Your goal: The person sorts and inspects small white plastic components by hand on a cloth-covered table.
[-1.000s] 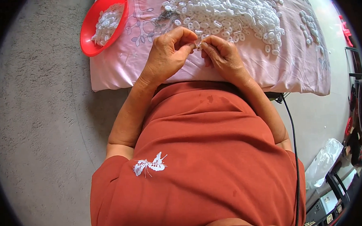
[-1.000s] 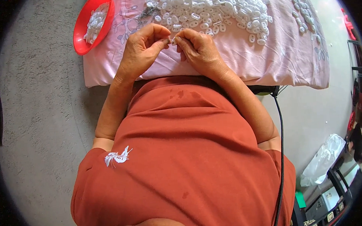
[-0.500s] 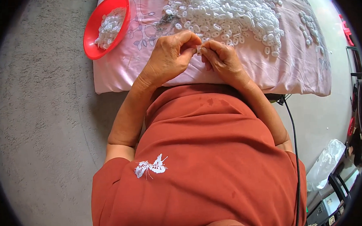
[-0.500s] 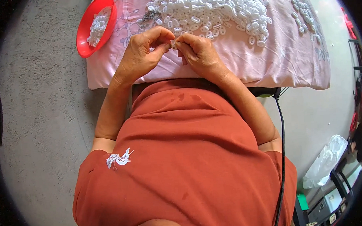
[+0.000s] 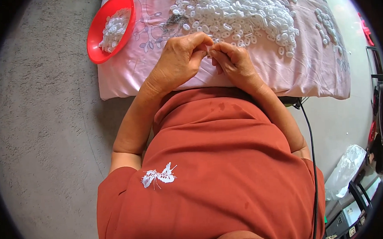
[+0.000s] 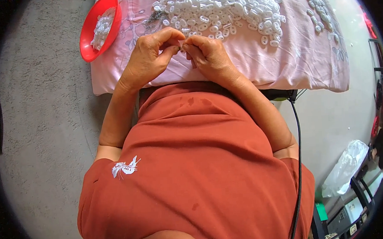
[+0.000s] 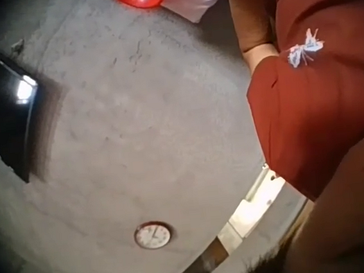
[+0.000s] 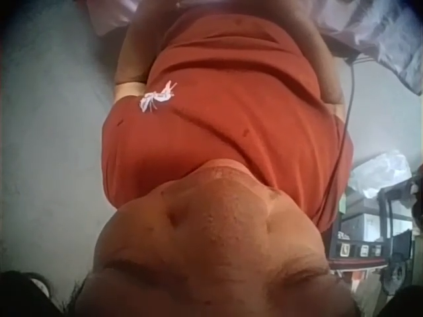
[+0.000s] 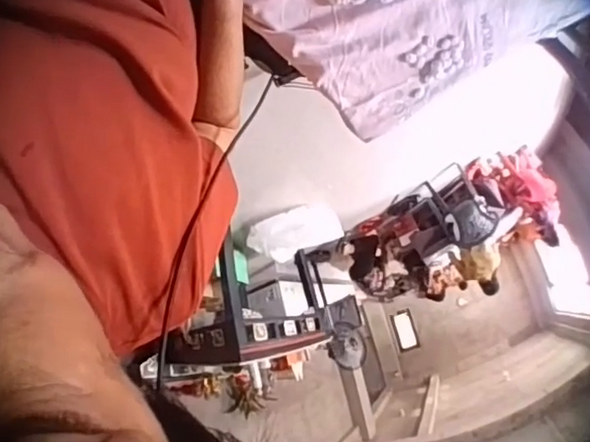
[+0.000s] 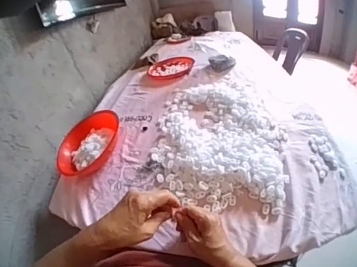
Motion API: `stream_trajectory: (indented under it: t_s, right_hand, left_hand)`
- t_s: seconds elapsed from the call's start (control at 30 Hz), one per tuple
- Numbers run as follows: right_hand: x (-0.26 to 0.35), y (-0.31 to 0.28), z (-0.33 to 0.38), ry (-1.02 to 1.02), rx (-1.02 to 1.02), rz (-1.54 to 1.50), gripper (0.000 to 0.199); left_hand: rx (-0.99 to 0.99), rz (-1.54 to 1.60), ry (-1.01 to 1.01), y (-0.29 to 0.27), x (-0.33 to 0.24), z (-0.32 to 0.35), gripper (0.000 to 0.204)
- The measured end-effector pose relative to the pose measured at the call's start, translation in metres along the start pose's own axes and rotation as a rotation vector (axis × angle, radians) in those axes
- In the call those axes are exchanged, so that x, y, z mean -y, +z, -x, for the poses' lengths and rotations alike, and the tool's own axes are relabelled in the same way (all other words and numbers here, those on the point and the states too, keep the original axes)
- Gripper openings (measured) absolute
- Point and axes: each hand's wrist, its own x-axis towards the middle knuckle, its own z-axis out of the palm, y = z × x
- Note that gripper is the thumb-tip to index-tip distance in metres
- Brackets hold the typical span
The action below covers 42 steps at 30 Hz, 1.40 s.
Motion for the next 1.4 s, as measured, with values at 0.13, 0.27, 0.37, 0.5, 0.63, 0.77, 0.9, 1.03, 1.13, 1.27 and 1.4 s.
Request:
stream_trajectory:
  t_s: [0.13,0.27,0.37,0.5,0.63,0.77,0.9,1.03,1.13,1.27,1.4]
  right_hand:
    - [0.001,0.0,0.001,0.014,0.002,0.003,0.015]
    - [0.0,0.0,0.0,-0.003,0.016,0.011,0.014]
    - [0.001,-0.001,0.0,0.016,0.009,-0.001,0.014]
    - [0.002,-0.001,0.0,0.02,0.024,0.003,0.013]
    - [0.003,-0.001,0.001,0.005,0.033,0.02,0.013]
    - [0.004,0.0,0.003,-0.011,0.038,0.008,0.013]
    - [0.005,-0.001,0.004,0.018,0.013,-0.021,0.013]
    - [0.004,0.001,0.009,0.004,-0.021,-0.067,0.012]
    - [0.007,-0.001,0.009,0.033,-0.026,-0.055,0.012]
    - [0.006,0.001,0.009,0.066,-0.017,-0.128,0.013]
    - [0.008,-0.002,0.007,0.08,-0.006,-0.186,0.013]
  left_hand:
    - [0.066,0.063,-0.061,-0.008,0.002,0.002,0.021]
    - [0.081,0.172,-0.093,-0.007,0.008,0.006,0.02]
    - [0.069,0.148,-0.131,-0.006,0.008,0.007,0.015]
    - [0.054,0.093,-0.173,-0.005,0.007,0.007,0.009]
    - [0.049,0.042,-0.123,-0.003,0.005,0.008,0.009]
    - [0.005,-0.017,-0.074,0.0,0.003,0.008,0.007]
    - [-0.108,-0.013,-0.006,0.009,0.0,0.011,0.004]
    - [-0.141,-0.037,-0.007,0.013,-0.004,0.012,0.003]
    - [-0.15,-0.016,-0.001,0.014,-0.002,0.013,0.004]
    - [-0.126,0.069,-0.015,0.012,0.003,0.012,0.006]
    - [-0.062,0.114,-0.13,0.006,0.003,0.016,0.015]
